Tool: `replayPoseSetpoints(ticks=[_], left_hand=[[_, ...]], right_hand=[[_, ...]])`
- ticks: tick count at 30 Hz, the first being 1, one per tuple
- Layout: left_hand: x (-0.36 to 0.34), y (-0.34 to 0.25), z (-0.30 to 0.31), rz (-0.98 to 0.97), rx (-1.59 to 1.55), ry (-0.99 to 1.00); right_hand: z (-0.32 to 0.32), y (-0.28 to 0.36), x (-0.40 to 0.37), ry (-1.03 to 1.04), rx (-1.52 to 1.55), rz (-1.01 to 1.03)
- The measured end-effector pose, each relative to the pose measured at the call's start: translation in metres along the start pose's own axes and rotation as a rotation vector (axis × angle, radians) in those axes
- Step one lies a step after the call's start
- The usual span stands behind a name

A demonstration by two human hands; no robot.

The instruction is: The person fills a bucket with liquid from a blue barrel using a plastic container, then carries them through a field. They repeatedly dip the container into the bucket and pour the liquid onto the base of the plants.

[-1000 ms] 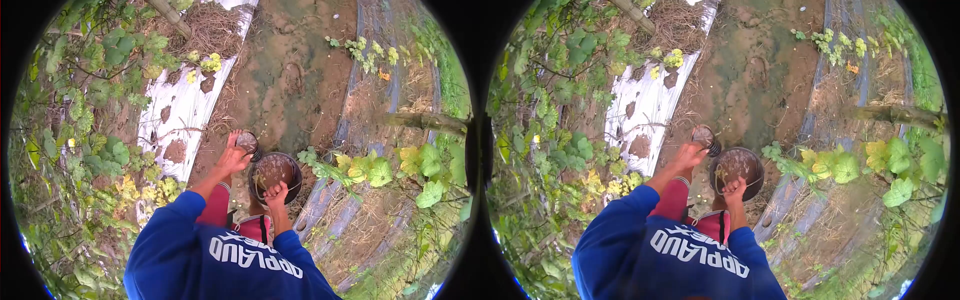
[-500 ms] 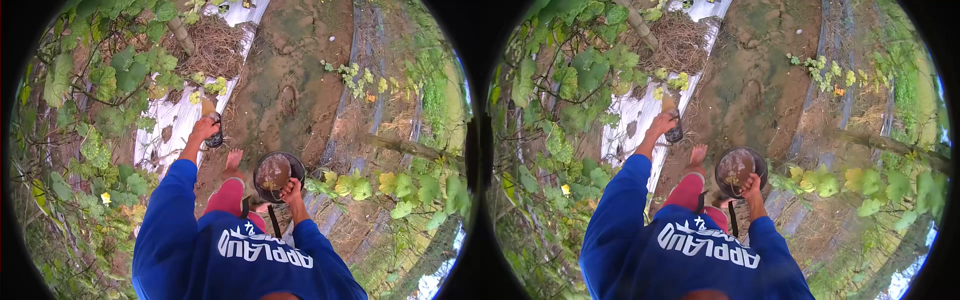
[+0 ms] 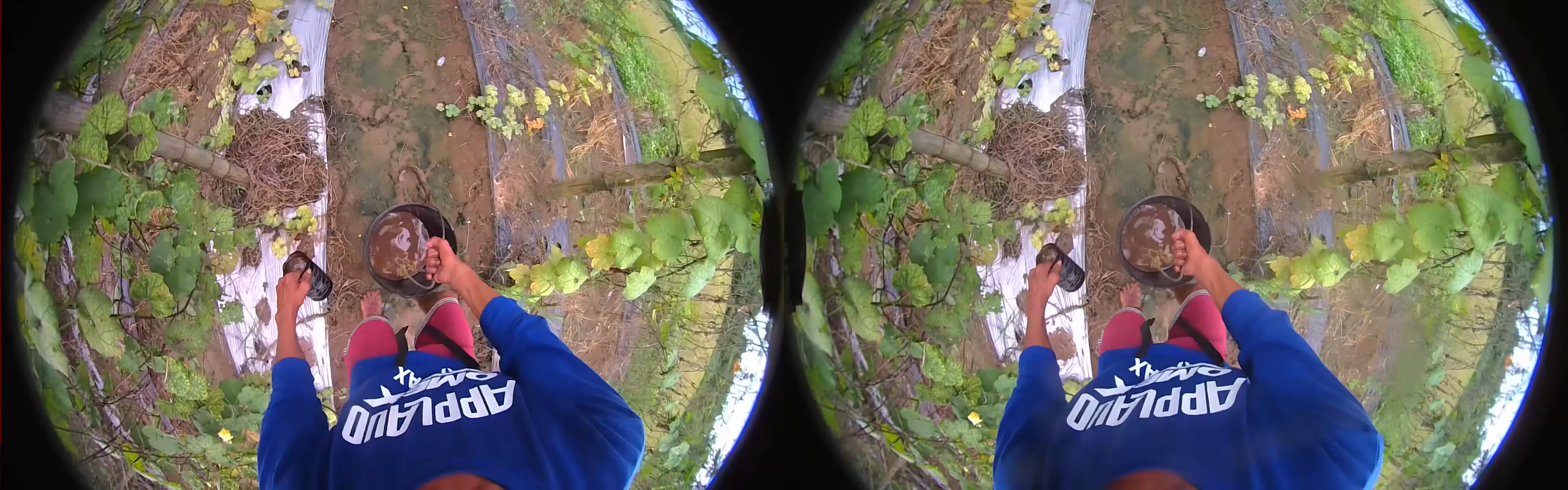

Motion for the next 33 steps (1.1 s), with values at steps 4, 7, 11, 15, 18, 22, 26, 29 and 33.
replayPoseSetpoints(ticks=[4, 7, 11, 15, 18, 22, 26, 29, 33], left_hand=[[0.017, -0.024, 0.010, -0.051, -0.017, -0.122], [0.038, -0.063, 0.028, -0.045, 0.022, -0.152], [0.064, -0.136, 0.064, -0.004, 0.030, -0.242], [0.128, -0.176, 0.090, -0.002, 0.111, -0.178], [0.187, -0.215, 0.117, -0.010, 0.158, -0.126], [0.294, -0.240, 0.145, -0.121, 0.143, -0.134], [0.428, -0.255, 0.169, -0.185, 0.218, -0.087], [0.507, -0.257, 0.184, -0.122, 0.312, -0.033], [0.584, -0.273, 0.205, -0.054, 0.368, 0.088]], right_hand=[[-0.023, 0.062, 0.011, 0.045, 0.059, -0.028], [-0.042, 0.100, 0.025, 0.054, 0.101, -0.056], [-0.042, 0.149, 0.058, 0.037, 0.051, -0.055], [-0.038, 0.193, 0.062, -0.047, 0.042, -0.026], [-0.029, 0.224, 0.073, -0.093, 0.060, -0.027], [-0.008, 0.264, 0.092, -0.146, 0.096, -0.006], [0.008, 0.303, 0.095, -0.281, 0.149, -0.009], [0.016, 0.320, 0.084, -0.229, 0.187, 0.037], [0.015, 0.344, 0.071, -0.381, 0.266, 0.064]])
Point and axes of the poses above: each hand's wrist, its own x-axis towards the middle knuckle, its own z-axis out of the back of the hand, y = z × x, the point moved 2 cm from there along x, towards the middle knuckle, and after that the axes turned 6 degrees about -y, right-handed, at the moved point
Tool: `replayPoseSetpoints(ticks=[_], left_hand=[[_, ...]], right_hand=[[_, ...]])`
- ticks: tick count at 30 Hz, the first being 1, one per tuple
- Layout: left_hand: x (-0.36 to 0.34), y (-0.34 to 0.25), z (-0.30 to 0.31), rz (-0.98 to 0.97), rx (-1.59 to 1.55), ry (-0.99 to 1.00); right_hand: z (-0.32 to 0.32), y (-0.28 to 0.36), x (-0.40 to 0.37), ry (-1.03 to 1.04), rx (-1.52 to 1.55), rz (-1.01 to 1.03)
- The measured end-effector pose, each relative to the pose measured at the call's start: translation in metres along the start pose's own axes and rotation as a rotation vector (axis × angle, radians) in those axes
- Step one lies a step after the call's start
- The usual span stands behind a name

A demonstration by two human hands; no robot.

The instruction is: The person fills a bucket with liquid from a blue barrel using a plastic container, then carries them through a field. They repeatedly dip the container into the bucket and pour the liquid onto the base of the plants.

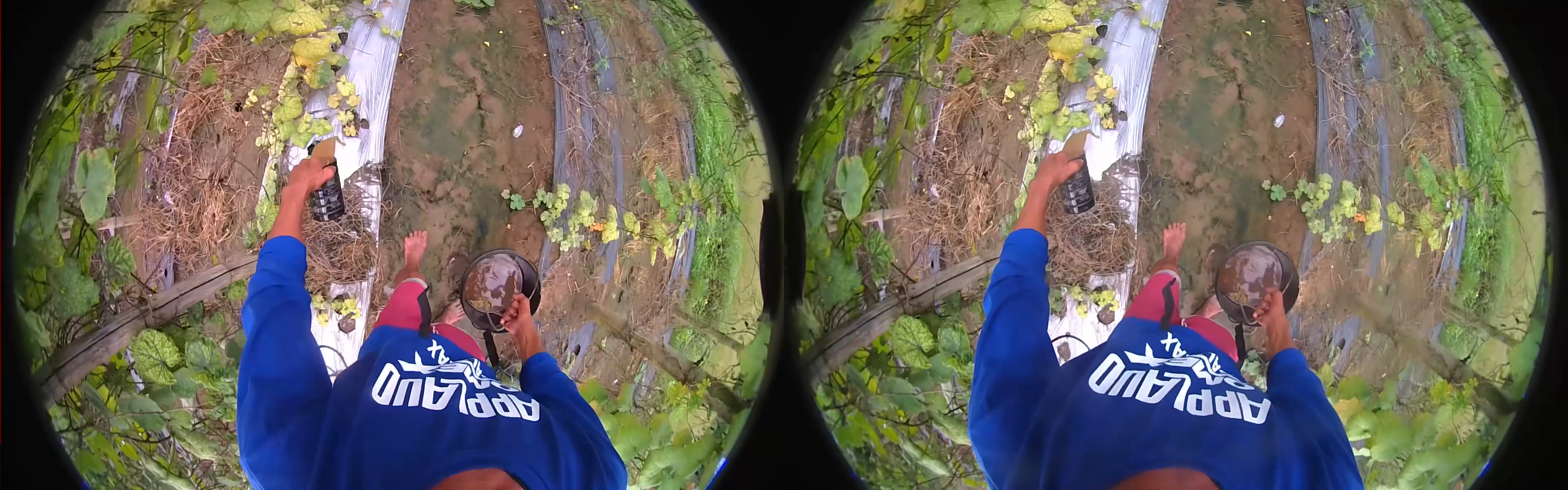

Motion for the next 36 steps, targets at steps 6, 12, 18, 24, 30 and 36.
replayPoseSetpoints(ticks=[6, 12, 18, 24, 30, 36], left_hand=[[0.041, 0.000, 0.017, -0.011, -0.039, -0.014], [0.004, -0.030, 0.006, -0.078, -0.035, -0.196], [-0.042, -0.122, -0.027, -0.371, -0.125, -0.319], [-0.081, -0.264, -0.061, -0.686, 0.076, 0.043], [-0.127, -0.412, -0.125, -1.268, 0.218, 0.204], [-0.182, -0.540, -0.185, -1.496, 0.516, 0.359]], right_hand=[[-0.007, 0.033, -0.016, 0.034, 0.118, -0.010], [-0.015, 0.033, -0.019, 0.132, 0.240, -0.059], [-0.022, 0.028, -0.007, 0.212, 0.436, -0.099], [-0.021, 0.000, -0.008, 0.295, 0.524, -0.013], [-0.012, -0.029, -0.004, 0.327, 0.568, 0.004], [0.012, -0.046, 0.009, 0.205, 0.771, 0.043]])
Point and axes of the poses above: each hand's wrist, its own x-axis towards the middle knuckle, its own z-axis out of the back of the hand, y = z × x, the point moved 2 cm from there along x, towards the middle knuckle, and after that the axes turned 6 degrees about -y, right-handed, at the moved point
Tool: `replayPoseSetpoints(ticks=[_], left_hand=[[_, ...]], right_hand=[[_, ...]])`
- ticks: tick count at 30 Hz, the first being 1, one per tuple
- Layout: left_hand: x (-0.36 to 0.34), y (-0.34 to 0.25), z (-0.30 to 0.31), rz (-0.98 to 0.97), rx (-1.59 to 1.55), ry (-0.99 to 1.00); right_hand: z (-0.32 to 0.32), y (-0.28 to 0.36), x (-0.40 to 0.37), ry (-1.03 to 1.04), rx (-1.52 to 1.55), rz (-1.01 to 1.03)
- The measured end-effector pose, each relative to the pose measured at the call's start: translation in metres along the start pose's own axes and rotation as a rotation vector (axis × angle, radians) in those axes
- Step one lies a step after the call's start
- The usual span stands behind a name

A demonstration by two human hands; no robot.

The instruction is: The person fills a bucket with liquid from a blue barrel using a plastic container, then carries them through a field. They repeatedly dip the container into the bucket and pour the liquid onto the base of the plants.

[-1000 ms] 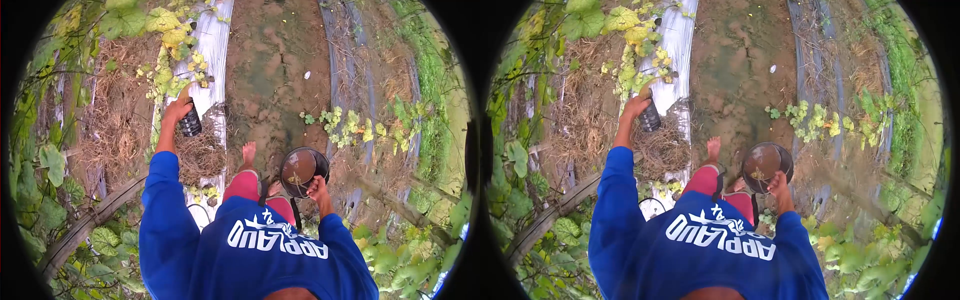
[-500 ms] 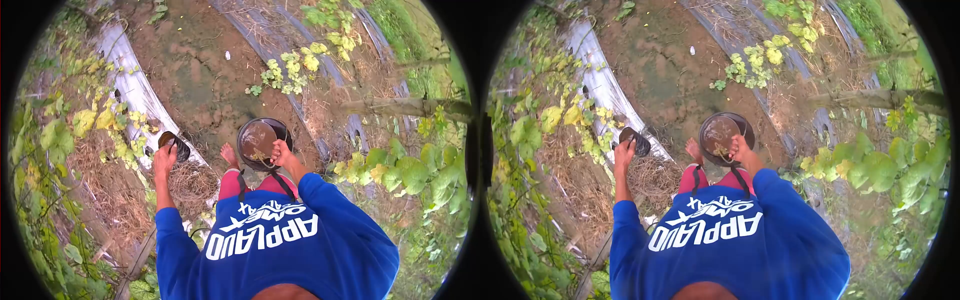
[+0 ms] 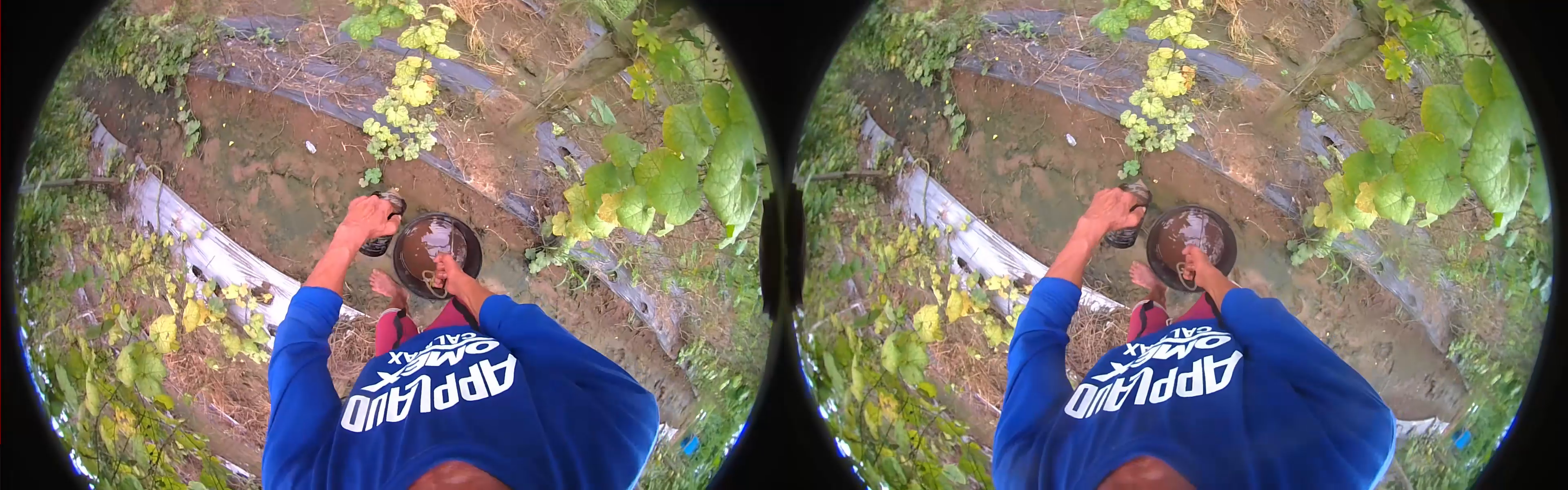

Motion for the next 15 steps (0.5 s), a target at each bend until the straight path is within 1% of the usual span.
replayPoseSetpoints(ticks=[2, 4, 6, 7, 10, 12, 14, 15], left_hand=[[0.039, -0.015, -0.001, -0.030, 0.069, 0.044], [0.068, -0.023, -0.004, -0.056, 0.137, 0.088], [0.090, -0.037, 0.003, -0.056, 0.187, 0.118], [0.100, -0.043, 0.005, -0.001, 0.237, 0.214], [0.120, -0.056, 0.015, -0.004, 0.287, 0.261], [0.130, -0.055, 0.015, 0.004, 0.310, 0.270], [0.134, -0.055, 0.019, -0.060, 0.268, 0.181], [0.133, -0.054, 0.020, -0.054, 0.269, 0.185]], right_hand=[[0.012, 0.008, -0.005, -0.028, 0.156, -0.013], [0.023, 0.015, -0.009, -0.022, 0.210, 0.004], [0.037, 0.016, -0.004, -0.035, 0.307, 0.057], [0.045, 0.019, 0.000, -0.012, 0.337, 0.077], [0.062, 0.032, -0.001, -0.022, 0.364, 0.100], [0.069, 0.041, -0.004, -0.005, 0.374, 0.098], [0.075, 0.047, -0.011, 0.011, 0.422, 0.100], [0.077, 0.053, -0.013, -0.007, 0.439, 0.070]])
Point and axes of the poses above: each hand's wrist, its own x-axis towards the middle knuckle, its own z-axis out of the back of the hand, y = z × x, the point moved 2 cm from there along x, towards the middle knuckle, and after that the axes turned 6 degrees about -y, right-handed, at the moved point
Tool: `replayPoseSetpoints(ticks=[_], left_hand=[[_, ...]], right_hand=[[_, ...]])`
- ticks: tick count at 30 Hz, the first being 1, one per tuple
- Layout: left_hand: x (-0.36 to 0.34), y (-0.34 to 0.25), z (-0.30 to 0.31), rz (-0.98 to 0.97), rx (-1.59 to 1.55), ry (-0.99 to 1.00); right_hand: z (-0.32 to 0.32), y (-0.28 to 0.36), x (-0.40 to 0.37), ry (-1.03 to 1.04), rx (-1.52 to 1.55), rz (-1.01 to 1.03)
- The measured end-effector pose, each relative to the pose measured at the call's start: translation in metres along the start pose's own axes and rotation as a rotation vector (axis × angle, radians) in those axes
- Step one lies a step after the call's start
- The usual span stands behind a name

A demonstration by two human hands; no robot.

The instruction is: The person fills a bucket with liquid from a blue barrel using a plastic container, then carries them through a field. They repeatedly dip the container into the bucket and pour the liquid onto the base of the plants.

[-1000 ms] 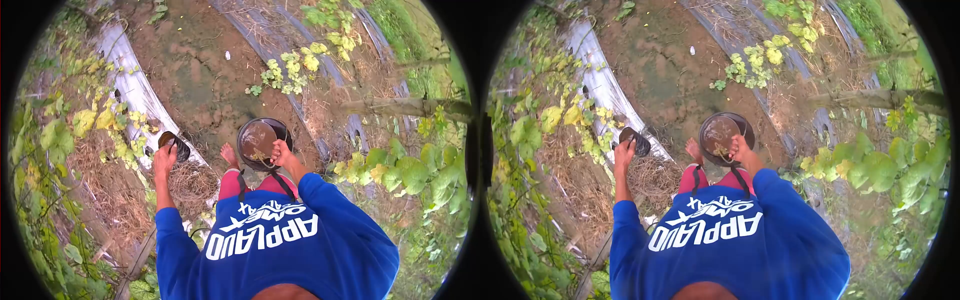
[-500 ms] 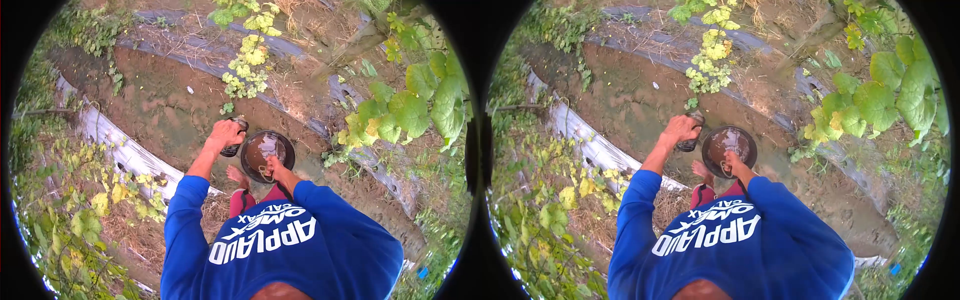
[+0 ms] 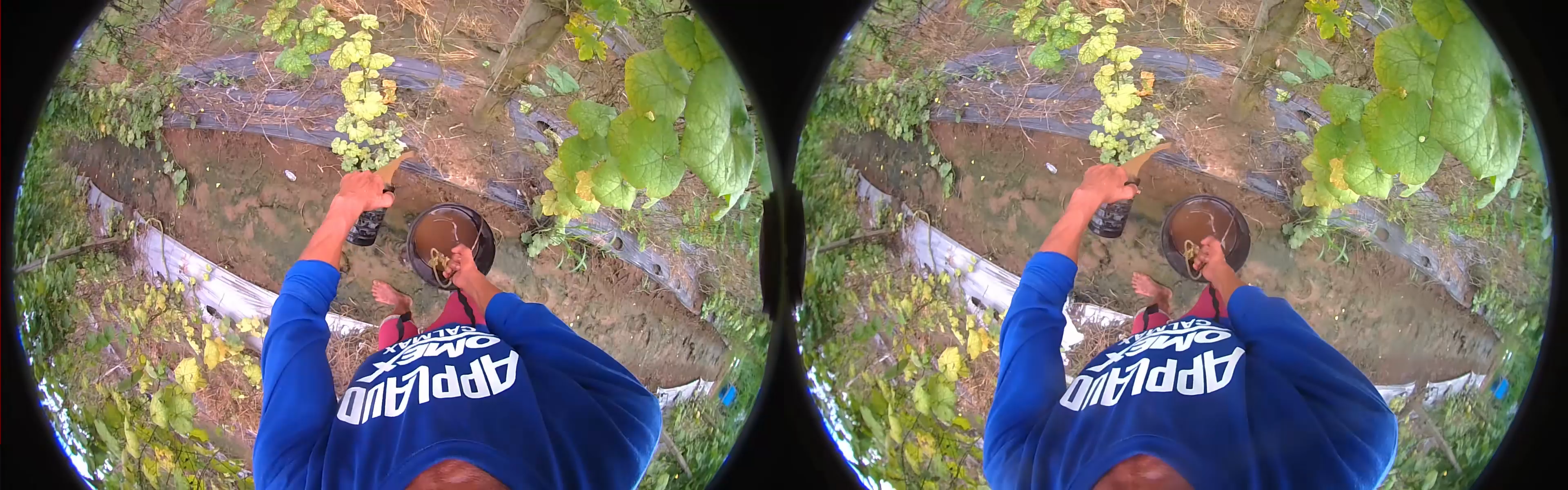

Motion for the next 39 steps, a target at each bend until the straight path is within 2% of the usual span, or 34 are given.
replayPoseSetpoints(ticks=[3, 5, 6, 7, 9, 13, 15, 18, 19, 21, 23, 25, 27, 30, 31, 34, 39], left_hand=[[-0.012, 0.001, 0.002, 0.040, 0.006, -0.028], [-0.038, 0.002, 0.002, 0.101, -0.113, -0.146], [-0.050, 0.007, -0.007, 0.090, -0.181, -0.235], [-0.065, 0.009, -0.020, 0.108, -0.188, -0.236], [-0.096, 0.014, -0.034, 0.262, -0.444, -0.373], [-0.153, 0.021, -0.077, 0.414, -0.603, -0.562], [-0.177, 0.029, -0.108, 0.420, -0.645, -0.753], [-0.207, 0.044, -0.148, 0.488, -0.748, -0.785], [-0.223, 0.045, -0.155, 0.499, -0.741, -0.740], [-0.232, 0.066, -0.163, 0.556, -0.751, -0.776], [-0.246, 0.073, -0.182, 0.486, -0.898, -0.684], [-0.252, 0.084, -0.199, 0.510, -0.927, -0.703], [-0.255, 0.094, -0.211, 0.518, -0.948, -0.720], [-0.259, 0.112, -0.221, 0.569, -1.032, -0.604], [-0.260, 0.120, -0.221, 0.568, -1.038, -0.628], [-0.256, 0.145, -0.239, 0.693, -1.057, -0.443], [-0.265, 0.199, -0.275, 0.922, -1.244, -0.481]], right_hand=[[0.001, 0.013, -0.002, -0.008, 0.010, 0.021], [0.001, 0.023, -0.002, -0.002, 0.016, -0.014], [0.000, 0.026, -0.001, -0.025, 0.028, -0.007], [-0.001, 0.027, 0.001, -0.048, 0.037, 0.000], [-0.001, 0.034, 0.010, -0.055, 0.010, -0.021], [-0.018, 0.029, 0.014, -0.093, -0.015, -0.057], [-0.038, 0.020, 0.010, -0.144, -0.061, -0.047], [-0.071, -0.003, 0.006, -0.140, -0.171, -0.013], [-0.072, -0.018, 0.003, -0.171, -0.225, -0.024], [-0.110, -0.029, 0.005, -0.178, -0.358, -0.006], [-0.128, -0.044, 0.014, -0.126, -0.451, -0.014], [-0.150, -0.062, 0.014, -0.158, -0.602, -0.117], [-0.180, -0.081, 0.006, -0.132, -0.785, -0.136], [-0.226, -0.115, 0.003, -0.118, -0.987, -0.158], [-0.241, -0.124, 0.002, -0.098, -1.068, -0.184], [-0.288, -0.161, -0.008, 0.000, -1.202, -0.274], [-0.383, -0.226, -0.046, 0.146, -1.366, -0.301]])
Point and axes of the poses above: each hand's wrist, its own x-axis towards the middle knuckle, its own z-axis out of the back of the hand, y = z × x, the point moved 2 cm from there along x, towards the middle knuckle, and after that the axes turned 6 degrees about -y, right-handed, at the moved point
